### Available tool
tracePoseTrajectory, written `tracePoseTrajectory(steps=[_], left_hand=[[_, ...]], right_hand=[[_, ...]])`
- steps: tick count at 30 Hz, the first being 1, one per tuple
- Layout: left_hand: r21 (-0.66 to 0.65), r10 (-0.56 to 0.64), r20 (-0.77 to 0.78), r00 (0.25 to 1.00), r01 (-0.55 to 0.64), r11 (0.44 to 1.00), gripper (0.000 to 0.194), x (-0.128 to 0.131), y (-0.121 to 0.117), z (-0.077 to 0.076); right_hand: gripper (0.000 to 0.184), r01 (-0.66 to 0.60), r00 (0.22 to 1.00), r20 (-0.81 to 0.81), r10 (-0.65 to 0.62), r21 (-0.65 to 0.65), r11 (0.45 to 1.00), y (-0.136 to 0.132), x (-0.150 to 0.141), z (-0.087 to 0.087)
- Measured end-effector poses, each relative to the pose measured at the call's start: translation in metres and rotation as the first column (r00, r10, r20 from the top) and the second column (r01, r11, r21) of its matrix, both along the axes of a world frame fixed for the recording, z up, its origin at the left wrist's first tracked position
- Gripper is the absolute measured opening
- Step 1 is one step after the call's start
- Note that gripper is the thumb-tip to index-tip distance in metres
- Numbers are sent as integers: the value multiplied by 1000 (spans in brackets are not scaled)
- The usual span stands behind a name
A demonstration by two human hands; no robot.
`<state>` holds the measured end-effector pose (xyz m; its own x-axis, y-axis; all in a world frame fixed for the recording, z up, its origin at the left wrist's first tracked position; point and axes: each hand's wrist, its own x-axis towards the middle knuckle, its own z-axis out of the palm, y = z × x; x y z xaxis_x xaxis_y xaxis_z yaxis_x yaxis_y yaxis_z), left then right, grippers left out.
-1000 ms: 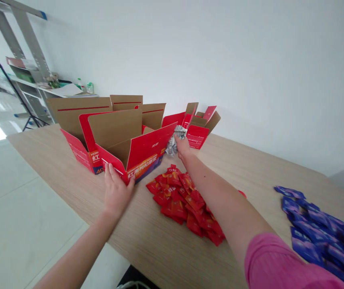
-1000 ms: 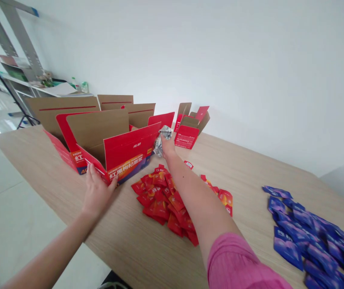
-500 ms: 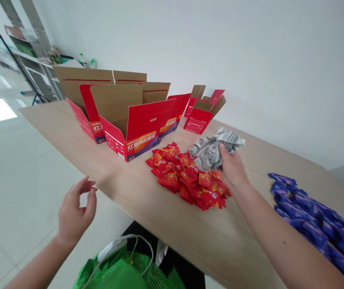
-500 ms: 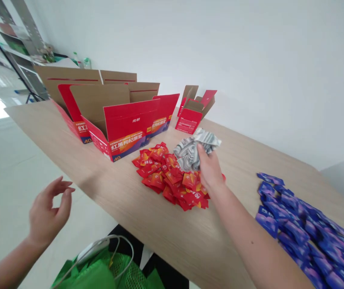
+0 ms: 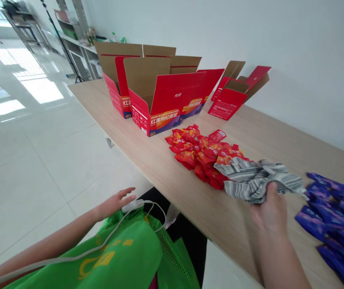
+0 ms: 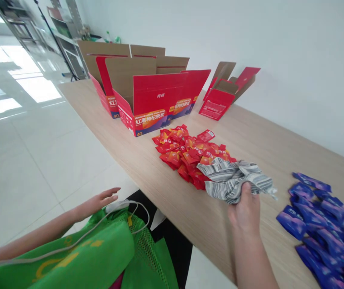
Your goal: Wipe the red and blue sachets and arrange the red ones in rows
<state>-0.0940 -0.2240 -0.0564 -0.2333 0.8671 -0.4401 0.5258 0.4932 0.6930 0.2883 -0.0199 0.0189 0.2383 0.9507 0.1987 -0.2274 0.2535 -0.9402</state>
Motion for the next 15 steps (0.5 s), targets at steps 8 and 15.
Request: tracePoseTrajectory(steps=[8,15], left_hand=[[-221,-103,66,992,116,968,71,18,10,-7],[-294,-89,140,986,127,947,57,19,9,-2]], right_hand=[[48,1,998,-63,-1,-1,1000,6,1,-22],[45,-27,999,-47,26,-14,1000,0,6,-23]])
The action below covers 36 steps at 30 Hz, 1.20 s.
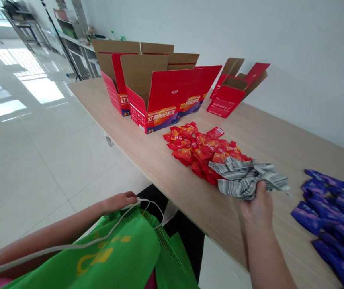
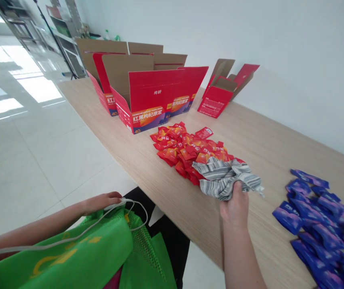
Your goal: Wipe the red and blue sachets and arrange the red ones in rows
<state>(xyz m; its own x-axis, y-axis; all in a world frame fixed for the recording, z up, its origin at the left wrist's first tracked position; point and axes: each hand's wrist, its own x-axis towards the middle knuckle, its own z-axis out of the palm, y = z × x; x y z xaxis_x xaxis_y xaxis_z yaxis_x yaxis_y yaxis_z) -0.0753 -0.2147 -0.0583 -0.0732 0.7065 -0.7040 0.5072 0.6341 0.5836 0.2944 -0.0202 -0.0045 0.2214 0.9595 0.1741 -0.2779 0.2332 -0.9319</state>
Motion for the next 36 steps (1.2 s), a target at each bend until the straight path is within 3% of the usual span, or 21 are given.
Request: tracePoseTrajectory(steps=[4,7,9,12,15,17,19,20,23,28,32,36], left_hand=[[47,10,-1,1000,-10,999,69,-3,7,10],[201,-4,-8,1000,6,980,70,-6,24,33],[365,-31,23,999,21,931,61,-4,43,54],[603,-45,-19,999,47,797,53,9,79,87],[771,-92,-239,967,247,587,45,36,128,115],[803,-129,-403,906,417,425,49,57,171,129],[764,-126,-548,827,556,328,59,78,222,138],[719,-113,-618,778,618,318,62,89,250,142],[680,-92,-676,731,667,304,75,117,336,152],[654,-16,-716,698,679,334,71,160,462,172],[661,30,-707,706,646,380,59,184,536,183],[641,47,-710,703,617,456,53,189,584,179]], right_hand=[[46,49,999,-10,-49,-39,998,2,4,-3],[48,94,994,-46,-98,-85,992,4,10,-7],[48,112,990,-75,-121,-115,987,6,13,-9],[44,117,984,-115,-134,-143,983,8,16,-10],[39,96,983,-144,-115,-134,986,9,19,-10],[39,77,980,-172,-99,-134,988,7,21,-10],[40,58,975,-203,-89,-154,986,5,22,-9],[40,42,973,-217,-79,-170,985,4,22,-9],[42,8,961,-268,-66,-214,977,5,21,-9],[48,26,953,-283,-105,-270,963,14,30,-22],[41,189,979,-29,-204,-263,946,12,49,-44],[47,304,953,88,-291,-263,916,0,57,-55]])
